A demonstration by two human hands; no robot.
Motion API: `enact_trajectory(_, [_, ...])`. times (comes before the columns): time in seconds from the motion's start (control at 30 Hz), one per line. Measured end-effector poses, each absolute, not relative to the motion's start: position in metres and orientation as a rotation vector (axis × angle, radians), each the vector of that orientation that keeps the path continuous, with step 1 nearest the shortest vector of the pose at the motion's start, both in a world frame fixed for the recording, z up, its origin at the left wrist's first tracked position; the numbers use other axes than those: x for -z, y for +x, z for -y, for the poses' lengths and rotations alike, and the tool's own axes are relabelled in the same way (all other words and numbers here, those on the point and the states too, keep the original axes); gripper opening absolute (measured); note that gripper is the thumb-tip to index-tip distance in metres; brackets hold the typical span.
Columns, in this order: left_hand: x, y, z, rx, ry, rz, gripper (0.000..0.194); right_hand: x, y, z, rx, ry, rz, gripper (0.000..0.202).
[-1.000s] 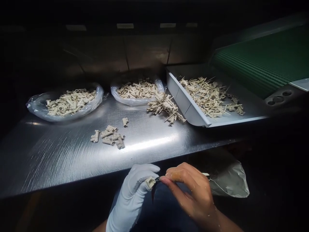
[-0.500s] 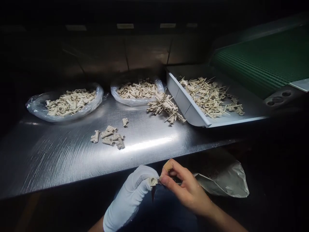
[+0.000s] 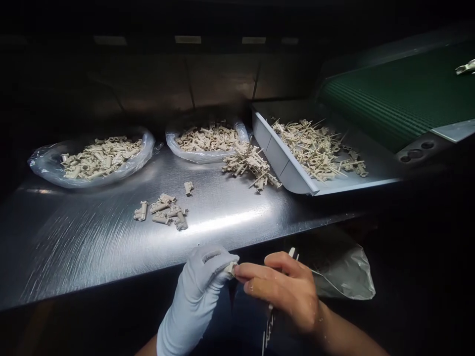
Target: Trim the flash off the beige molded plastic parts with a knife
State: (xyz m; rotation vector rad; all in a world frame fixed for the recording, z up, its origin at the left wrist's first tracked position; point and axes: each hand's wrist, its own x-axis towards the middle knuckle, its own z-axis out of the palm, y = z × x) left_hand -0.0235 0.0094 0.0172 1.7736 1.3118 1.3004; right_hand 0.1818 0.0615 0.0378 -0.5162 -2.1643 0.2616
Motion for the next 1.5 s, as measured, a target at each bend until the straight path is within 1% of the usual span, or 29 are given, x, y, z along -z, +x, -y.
enact_trajectory(0.1, [-0.018,-0.022,-0.009,-1.238,1.763,-1.277,0.023,-0.037,0.179,-0.062,-0.179,-0.518,2.242,0.022])
enact_trajectory(0.2, [-0.009,-0.029,-0.015,-1.173,1.778,-1.336,0.02,-0.035,0.177,-0.064,-0.357,-0.507,2.247,0.024])
enact_trajectory(0.27, [-0.001,-0.041,-0.026,-1.272,1.814,-1.53,0.018,-0.031,0.176,-0.065,-0.484,-0.522,2.211,0.024])
enact_trajectory(0.33, [0.004,-0.055,-0.042,-1.304,1.784,-1.779,0.022,-0.028,0.175,-0.065,-0.533,-0.551,2.166,0.019])
enact_trajectory(0.47, [0.0,-0.063,-0.056,-1.417,1.685,-1.969,0.033,-0.02,0.167,-0.062,-0.542,-0.614,2.092,0.013])
enact_trajectory(0.53, [-0.001,-0.053,-0.047,-1.414,1.518,-1.791,0.041,-0.016,0.16,-0.059,-0.589,-0.626,2.051,0.012])
enact_trajectory(0.63, [0.006,-0.033,-0.025,-1.208,1.26,-1.282,0.064,-0.012,0.15,-0.053,-0.766,-0.665,2.008,0.015])
enact_trajectory(0.67, [0.01,-0.027,-0.019,-1.148,1.23,-1.168,0.067,-0.011,0.148,-0.051,-0.849,-0.687,2.002,0.016])
enact_trajectory(0.7, [0.012,-0.024,-0.014,-1.127,1.181,-1.118,0.065,-0.01,0.147,-0.05,-0.927,-0.707,1.993,0.018])
enact_trajectory(0.8, [0.009,-0.019,-0.01,-1.072,0.948,-1.031,0.068,-0.008,0.149,-0.048,-1.073,-0.792,1.903,0.02])
enact_trajectory(0.87, [-0.002,-0.017,-0.014,-1.029,0.763,-0.98,0.065,-0.008,0.152,-0.047,-1.11,-0.881,1.781,0.021])
enact_trajectory(0.9, [-0.008,-0.017,-0.016,-1.002,0.718,-0.976,0.06,-0.008,0.154,-0.046,-1.128,-0.922,1.715,0.021])
enact_trajectory(0.97, [-0.018,-0.015,-0.018,-1.035,0.734,-0.984,0.036,-0.008,0.156,-0.043,-1.163,-0.974,1.609,0.023])
enact_trajectory(1.0, [-0.021,-0.014,-0.018,-1.062,0.749,-0.985,0.026,-0.008,0.157,-0.042,-1.166,-0.981,1.584,0.025])
enact_trajectory(1.03, [-0.023,-0.013,-0.018,-1.091,0.763,-0.981,0.021,-0.008,0.158,-0.04,-1.15,-0.978,1.583,0.027])
enact_trajectory(1.07, [-0.024,-0.012,-0.016,-1.11,0.77,-0.974,0.021,-0.008,0.158,-0.039,-1.112,-0.965,1.601,0.029])
enact_trajectory(1.17, [-0.021,-0.009,-0.01,-1.101,0.771,-0.944,0.027,-0.01,0.159,-0.037,-0.943,-0.885,1.718,0.026])
enact_trajectory(1.23, [-0.018,-0.006,-0.006,-1.088,0.757,-0.956,0.032,-0.012,0.158,-0.037,-0.858,-0.826,1.796,0.032])
enact_trajectory(1.33, [-0.018,0.001,-0.005,-1.163,0.732,-1.048,0.04,-0.015,0.157,-0.038,-0.807,-0.785,1.889,0.038])
enact_trajectory(1.5, [-0.029,0.009,-0.009,-1.176,0.709,-1.159,0.04,-0.014,0.154,-0.038,-0.65,-0.806,1.995,0.05])
